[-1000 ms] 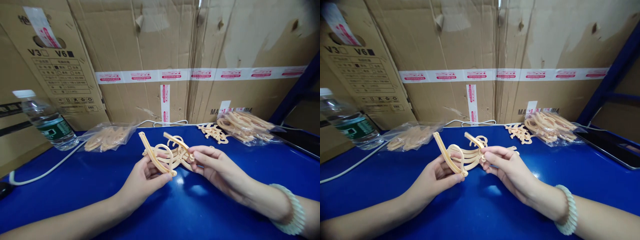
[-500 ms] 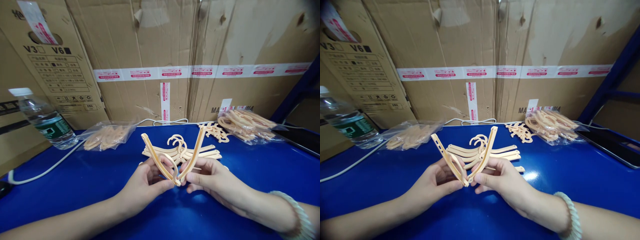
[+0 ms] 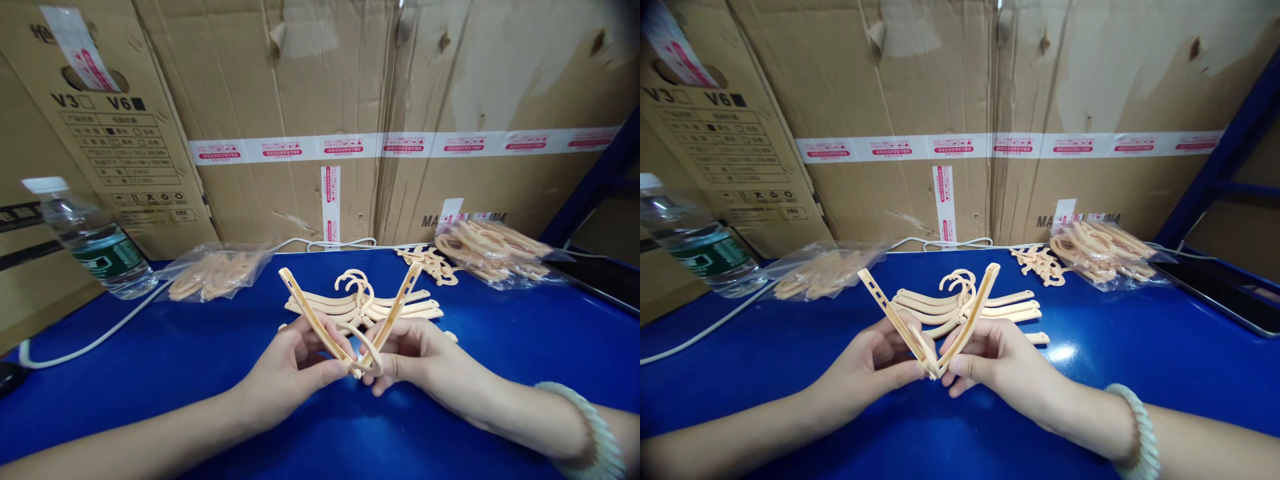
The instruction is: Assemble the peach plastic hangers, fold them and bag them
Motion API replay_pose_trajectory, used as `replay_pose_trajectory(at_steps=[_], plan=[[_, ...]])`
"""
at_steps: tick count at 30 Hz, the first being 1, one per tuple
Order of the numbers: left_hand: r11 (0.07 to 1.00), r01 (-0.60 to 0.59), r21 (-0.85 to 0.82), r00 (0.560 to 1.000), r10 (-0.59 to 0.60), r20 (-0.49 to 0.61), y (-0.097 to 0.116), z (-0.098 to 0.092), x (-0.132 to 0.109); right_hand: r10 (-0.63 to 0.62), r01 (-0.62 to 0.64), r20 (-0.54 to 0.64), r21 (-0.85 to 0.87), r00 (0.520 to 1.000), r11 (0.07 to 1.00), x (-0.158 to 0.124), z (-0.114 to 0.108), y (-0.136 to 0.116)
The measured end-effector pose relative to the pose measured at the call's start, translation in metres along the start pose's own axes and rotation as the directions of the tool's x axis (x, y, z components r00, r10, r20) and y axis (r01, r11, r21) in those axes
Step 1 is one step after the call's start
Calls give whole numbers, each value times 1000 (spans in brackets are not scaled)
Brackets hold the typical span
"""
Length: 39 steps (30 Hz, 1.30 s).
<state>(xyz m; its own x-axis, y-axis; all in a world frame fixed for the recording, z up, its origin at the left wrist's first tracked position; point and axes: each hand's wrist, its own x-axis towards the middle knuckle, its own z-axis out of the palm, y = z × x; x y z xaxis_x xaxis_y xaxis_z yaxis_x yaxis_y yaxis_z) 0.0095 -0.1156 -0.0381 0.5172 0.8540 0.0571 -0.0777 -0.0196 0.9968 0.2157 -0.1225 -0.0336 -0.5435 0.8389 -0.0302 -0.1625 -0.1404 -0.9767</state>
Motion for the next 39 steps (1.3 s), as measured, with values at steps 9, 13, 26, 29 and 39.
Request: replay_pose_trajectory(at_steps=[9,13,26,29,39], plan=[[997,48,-59,999,-49,-21,1,-3,0,-22,23,-27,56,999,998,0,-2,4],[996,32,-78,999,-33,-9,0,-3,1,-29,31,-23,60,999,998,1,-2,5],[998,-4,-65,996,-2,-89,0,-3,1,-42,38,-77,-58,996,998,-3,4,2],[998,-19,-52,996,14,-90,-1,-1,0,-55,48,-77,-82,996,995,-3,5,7],[1000,10,-6,975,-11,-220,5,1,-3,-117,76,-232,-179,966,981,-3,0,-9]])
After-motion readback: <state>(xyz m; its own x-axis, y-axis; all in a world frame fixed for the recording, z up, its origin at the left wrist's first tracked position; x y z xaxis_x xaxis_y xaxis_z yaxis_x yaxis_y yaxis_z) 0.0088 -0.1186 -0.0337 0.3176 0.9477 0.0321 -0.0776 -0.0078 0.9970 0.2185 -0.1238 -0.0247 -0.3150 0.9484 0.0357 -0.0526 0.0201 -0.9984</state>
